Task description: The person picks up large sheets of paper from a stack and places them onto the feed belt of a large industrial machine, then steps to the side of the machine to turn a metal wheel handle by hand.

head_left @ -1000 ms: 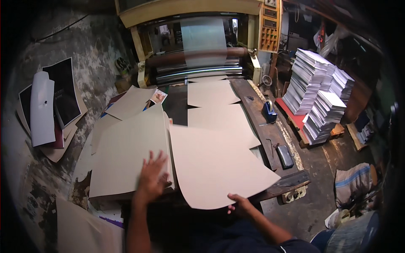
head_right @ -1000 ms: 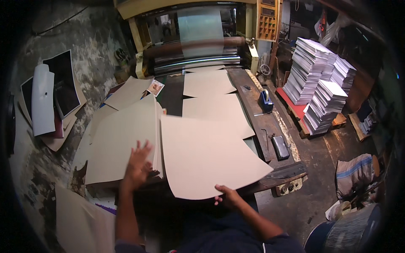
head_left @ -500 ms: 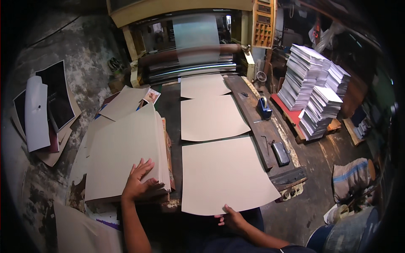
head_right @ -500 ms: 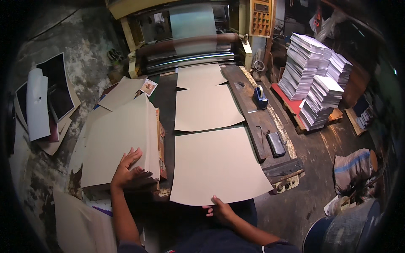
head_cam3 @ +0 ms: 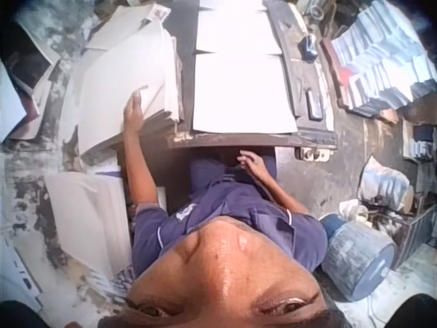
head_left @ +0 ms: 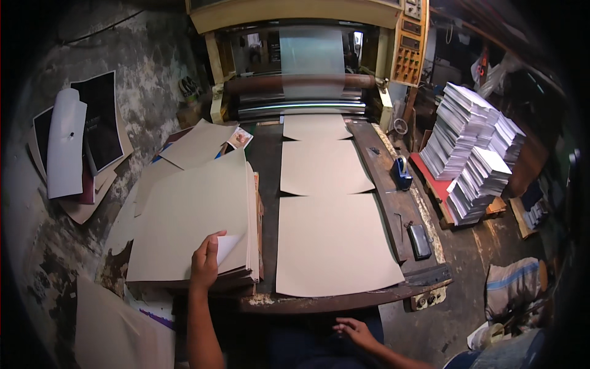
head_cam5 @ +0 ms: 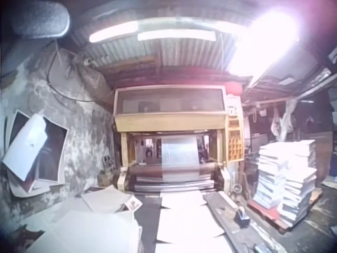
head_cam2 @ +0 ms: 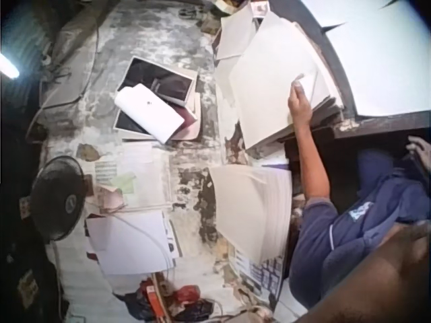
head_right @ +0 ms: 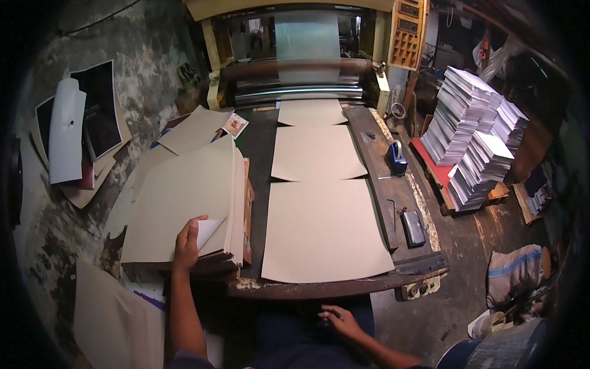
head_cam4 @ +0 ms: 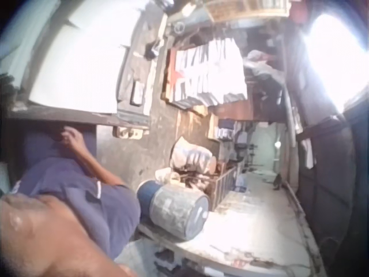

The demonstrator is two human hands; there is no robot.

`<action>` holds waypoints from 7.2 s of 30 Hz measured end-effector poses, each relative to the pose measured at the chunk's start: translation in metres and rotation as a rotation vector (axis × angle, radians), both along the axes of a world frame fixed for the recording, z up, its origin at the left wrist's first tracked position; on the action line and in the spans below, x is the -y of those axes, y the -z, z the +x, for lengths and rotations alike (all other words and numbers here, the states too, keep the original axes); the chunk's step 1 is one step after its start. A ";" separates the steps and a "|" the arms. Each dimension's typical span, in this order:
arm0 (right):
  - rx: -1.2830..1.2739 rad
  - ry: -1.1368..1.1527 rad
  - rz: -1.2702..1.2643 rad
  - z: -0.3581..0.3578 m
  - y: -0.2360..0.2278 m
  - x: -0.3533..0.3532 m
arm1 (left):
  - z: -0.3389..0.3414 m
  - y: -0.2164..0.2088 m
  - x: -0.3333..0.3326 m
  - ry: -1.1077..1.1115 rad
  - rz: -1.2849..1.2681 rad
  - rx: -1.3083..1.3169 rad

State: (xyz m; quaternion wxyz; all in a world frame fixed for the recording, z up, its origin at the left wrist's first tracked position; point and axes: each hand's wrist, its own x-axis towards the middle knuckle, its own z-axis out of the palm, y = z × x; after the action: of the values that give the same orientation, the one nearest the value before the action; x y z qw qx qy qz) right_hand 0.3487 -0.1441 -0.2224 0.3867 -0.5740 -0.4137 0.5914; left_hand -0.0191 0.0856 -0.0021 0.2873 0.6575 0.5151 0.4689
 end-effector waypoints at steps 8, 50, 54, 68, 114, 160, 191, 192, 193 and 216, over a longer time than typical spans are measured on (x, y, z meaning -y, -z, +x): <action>0.999 -0.531 0.502 0.078 0.029 0.074 | 0.010 0.006 -0.002 -0.117 0.085 -0.105; -0.696 0.055 -0.221 -0.045 0.005 0.005 | 0.003 -0.022 -0.026 -0.039 0.167 -0.574; -0.670 0.043 -0.216 -0.043 0.003 0.015 | 0.069 -0.012 -0.064 -0.011 0.306 -0.581; -0.810 0.137 -0.326 -0.041 0.007 -0.049 | 0.197 0.184 -0.346 -0.347 -0.525 -0.374; -0.252 -0.772 0.909 -0.025 -0.317 -0.110 | -0.008 0.006 0.030 -0.007 -0.133 -0.128; -0.765 0.317 -0.274 -0.026 -0.032 -0.135 | -0.004 -0.012 0.033 0.146 -0.168 0.042; -0.766 0.213 0.087 -0.012 -0.103 -0.150 | 0.018 -0.003 0.054 -0.120 0.257 0.069; -0.779 0.157 0.126 -0.011 -0.117 -0.149 | 0.028 -0.012 0.058 0.046 0.314 -0.002; -0.821 0.079 0.177 -0.010 -0.125 -0.147 | 0.036 -0.019 0.062 0.214 0.371 -0.074; -0.600 0.078 -0.272 -0.040 -0.025 -0.016 | 0.009 -0.013 0.032 0.136 -0.129 0.017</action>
State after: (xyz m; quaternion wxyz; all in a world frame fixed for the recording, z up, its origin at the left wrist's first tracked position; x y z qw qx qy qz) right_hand 0.3091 -0.1285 -0.1970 0.4334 -0.4362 -0.1765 0.7686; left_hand -0.0101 0.0539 0.0113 0.3646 0.6670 0.4960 0.4197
